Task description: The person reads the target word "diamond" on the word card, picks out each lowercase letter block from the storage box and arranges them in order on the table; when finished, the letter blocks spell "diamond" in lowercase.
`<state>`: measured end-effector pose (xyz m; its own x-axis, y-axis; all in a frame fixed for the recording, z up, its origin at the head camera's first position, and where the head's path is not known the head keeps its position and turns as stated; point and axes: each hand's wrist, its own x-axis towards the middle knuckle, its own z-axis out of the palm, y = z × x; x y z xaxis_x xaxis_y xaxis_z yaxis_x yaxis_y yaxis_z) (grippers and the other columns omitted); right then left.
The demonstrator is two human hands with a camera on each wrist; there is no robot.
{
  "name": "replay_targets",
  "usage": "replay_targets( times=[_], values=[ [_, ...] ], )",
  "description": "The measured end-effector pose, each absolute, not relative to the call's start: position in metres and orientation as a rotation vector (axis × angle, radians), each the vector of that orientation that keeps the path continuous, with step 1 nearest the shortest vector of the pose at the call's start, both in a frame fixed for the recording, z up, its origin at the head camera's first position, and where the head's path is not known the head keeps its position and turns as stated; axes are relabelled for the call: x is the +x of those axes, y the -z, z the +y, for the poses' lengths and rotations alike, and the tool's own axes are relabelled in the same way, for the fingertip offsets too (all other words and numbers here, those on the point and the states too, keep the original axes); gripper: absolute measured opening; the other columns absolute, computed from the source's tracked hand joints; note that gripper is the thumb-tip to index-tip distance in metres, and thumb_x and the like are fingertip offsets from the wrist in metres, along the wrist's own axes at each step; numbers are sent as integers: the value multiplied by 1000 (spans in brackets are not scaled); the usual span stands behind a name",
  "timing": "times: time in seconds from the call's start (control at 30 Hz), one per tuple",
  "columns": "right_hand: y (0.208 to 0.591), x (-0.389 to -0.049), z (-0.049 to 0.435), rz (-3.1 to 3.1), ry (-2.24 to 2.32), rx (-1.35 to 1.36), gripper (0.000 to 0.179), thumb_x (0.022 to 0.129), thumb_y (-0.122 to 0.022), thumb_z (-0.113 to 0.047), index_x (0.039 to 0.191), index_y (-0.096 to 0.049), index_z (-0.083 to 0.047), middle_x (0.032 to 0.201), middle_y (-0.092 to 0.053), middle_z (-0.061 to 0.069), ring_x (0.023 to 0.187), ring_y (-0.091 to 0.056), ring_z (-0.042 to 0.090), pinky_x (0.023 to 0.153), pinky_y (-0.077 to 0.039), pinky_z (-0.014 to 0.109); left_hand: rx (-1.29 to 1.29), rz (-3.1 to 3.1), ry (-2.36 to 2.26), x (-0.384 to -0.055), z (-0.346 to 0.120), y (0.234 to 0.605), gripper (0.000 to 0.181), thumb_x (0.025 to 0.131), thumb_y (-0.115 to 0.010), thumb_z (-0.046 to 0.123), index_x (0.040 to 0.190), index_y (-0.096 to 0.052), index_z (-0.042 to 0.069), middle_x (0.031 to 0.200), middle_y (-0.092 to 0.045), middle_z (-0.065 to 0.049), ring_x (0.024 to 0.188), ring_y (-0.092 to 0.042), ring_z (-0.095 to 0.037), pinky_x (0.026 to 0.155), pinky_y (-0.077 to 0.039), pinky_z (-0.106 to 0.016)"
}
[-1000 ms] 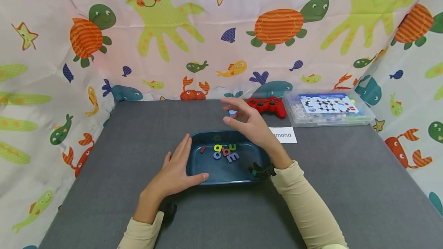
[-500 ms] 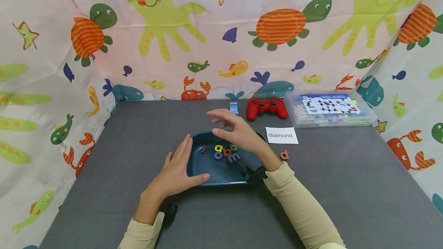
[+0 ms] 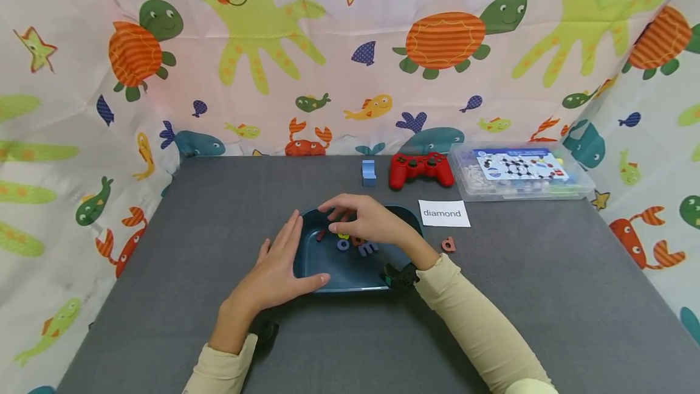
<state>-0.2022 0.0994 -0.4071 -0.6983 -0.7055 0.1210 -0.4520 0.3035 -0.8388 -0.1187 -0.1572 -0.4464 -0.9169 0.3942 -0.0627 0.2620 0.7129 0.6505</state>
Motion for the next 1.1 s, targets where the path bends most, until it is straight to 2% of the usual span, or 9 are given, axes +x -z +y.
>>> replay_targets(
  times=[0.13,0.27,0.37,0.53,0.67,0.97,1.1],
  values=[
    [409,-205,93,2304,1221,-1040,43,104,-70,-11,146,-64,-1,140,-67,20,121,-66,32,100,-56,44,526,2726,-981,-119,-159,447,126,88,-72,73,173,-5,8,180,2,-4,164,-4,-33,119,2,-79],
    [411,-211,83,2311,1083,-1084,42,105,-68,-10,145,-65,-1,141,-67,18,117,-67,31,99,-57,41,520,2729,-987,-119,-161,446,126,88,-72,73,173,-5,9,180,2,-5,164,-5,-33,119,3,-79],
    [414,-213,76,2310,973,-1131,40,105,-68,-8,144,-66,0,138,-69,16,115,-68,28,99,-57,38,521,2727,-992,-118,-161,447,126,88,-72,74,173,-4,9,180,2,-5,164,-5,-32,120,1,-78],
    [418,-213,70,2322,870,-1171,36,103,-70,-3,138,-69,1,129,-73,13,116,-69,26,103,-56,40,543,2708,-1012,-117,-160,447,125,89,-71,74,173,-3,10,180,3,-4,164,-5,-30,120,1,-78],
    [419,-213,69,2345,883,-1170,33,101,-71,0,133,-72,2,124,-75,12,110,-71,24,101,-57,40,547,2713,-1023,-118,-160,444,124,89,-72,73,173,-5,10,180,2,-3,164,-5,-29,120,1,-78],
    [422,-214,64,2333,808,-1288,23,96,-71,9,116,-78,1,114,-74,9,98,-69,19,93,-58,30,543,2711,-1013,-118,-161,443,124,89,-72,73,173,-5,11,180,2,-3,164,-5,-29,120,0,-78],
    [427,-214,62,2330,777,-1297,25,94,-67,15,109,-80,0,111,-72,7,93,-67,17,90,-58,25,535,2710,-1011,-117,-161,445,125,89,-72,73,173,-4,11,180,3,-3,164,-4,-30,120,0,-78]
  ],
)
